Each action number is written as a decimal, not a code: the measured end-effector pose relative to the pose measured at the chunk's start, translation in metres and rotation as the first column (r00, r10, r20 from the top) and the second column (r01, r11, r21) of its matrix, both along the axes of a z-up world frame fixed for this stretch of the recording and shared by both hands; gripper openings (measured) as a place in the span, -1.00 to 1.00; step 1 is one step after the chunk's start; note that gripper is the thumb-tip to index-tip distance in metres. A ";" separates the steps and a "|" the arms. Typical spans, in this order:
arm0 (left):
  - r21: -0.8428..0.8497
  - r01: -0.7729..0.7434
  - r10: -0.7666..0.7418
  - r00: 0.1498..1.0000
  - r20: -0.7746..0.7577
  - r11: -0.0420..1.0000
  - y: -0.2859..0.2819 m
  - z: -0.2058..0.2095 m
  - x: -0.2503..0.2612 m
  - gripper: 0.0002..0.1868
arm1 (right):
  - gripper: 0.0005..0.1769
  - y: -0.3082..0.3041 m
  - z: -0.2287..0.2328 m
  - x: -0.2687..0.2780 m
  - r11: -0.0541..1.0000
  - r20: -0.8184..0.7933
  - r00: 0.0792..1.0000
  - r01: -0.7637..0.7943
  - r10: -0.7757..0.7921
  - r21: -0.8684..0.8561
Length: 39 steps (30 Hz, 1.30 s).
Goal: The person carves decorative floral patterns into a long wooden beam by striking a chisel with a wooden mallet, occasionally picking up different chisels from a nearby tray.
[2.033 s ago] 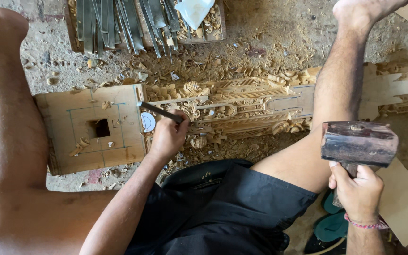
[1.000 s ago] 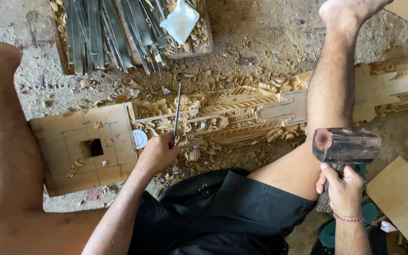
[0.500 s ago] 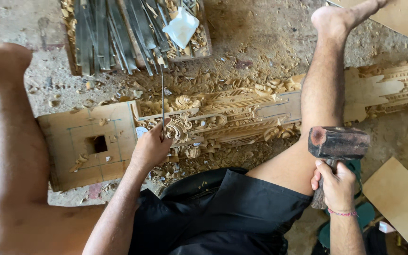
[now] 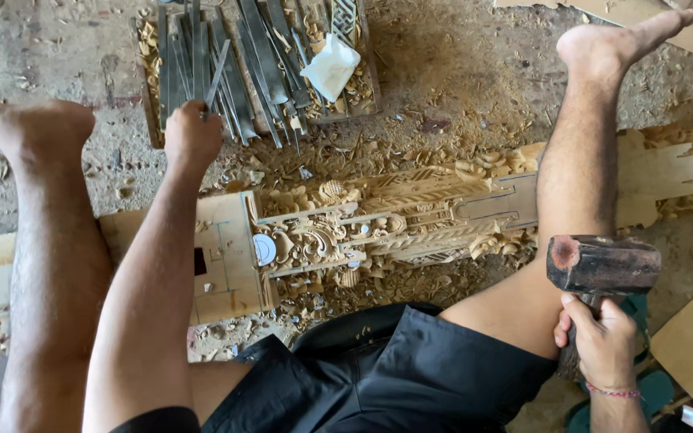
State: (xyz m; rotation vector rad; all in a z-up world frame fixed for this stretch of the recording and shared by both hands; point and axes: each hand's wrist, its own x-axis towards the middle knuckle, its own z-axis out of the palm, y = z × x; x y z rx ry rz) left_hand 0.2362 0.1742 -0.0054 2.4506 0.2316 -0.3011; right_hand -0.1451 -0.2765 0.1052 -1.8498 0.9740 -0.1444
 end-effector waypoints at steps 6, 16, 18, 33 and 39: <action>-0.137 -0.123 0.103 0.984 -0.148 0.983 -0.010 -0.006 0.048 -0.47 | -0.59 0.000 0.003 0.007 1.000 -0.046 0.998 0.031 -0.031 -0.003; 0.273 0.114 -0.050 0.972 -0.231 0.955 -0.033 -0.029 0.018 -0.77 | -0.63 -0.001 0.004 0.012 0.999 -0.027 0.999 0.020 -0.021 -0.026; 0.100 -0.132 0.147 0.974 -0.170 0.986 -0.032 -0.039 0.014 -0.64 | -0.61 0.001 0.007 0.014 0.999 -0.012 1.000 0.000 -0.001 -0.036; -0.046 -0.251 0.244 0.962 -0.125 0.967 -0.039 -0.042 0.002 -0.68 | -0.60 -0.004 0.000 0.007 1.000 0.007 1.000 -0.001 0.001 0.001; -0.072 -0.266 0.261 0.962 -0.077 0.961 -0.044 -0.052 0.011 -0.54 | -0.62 -0.007 -0.002 0.004 1.000 -0.008 1.000 -0.006 0.006 0.014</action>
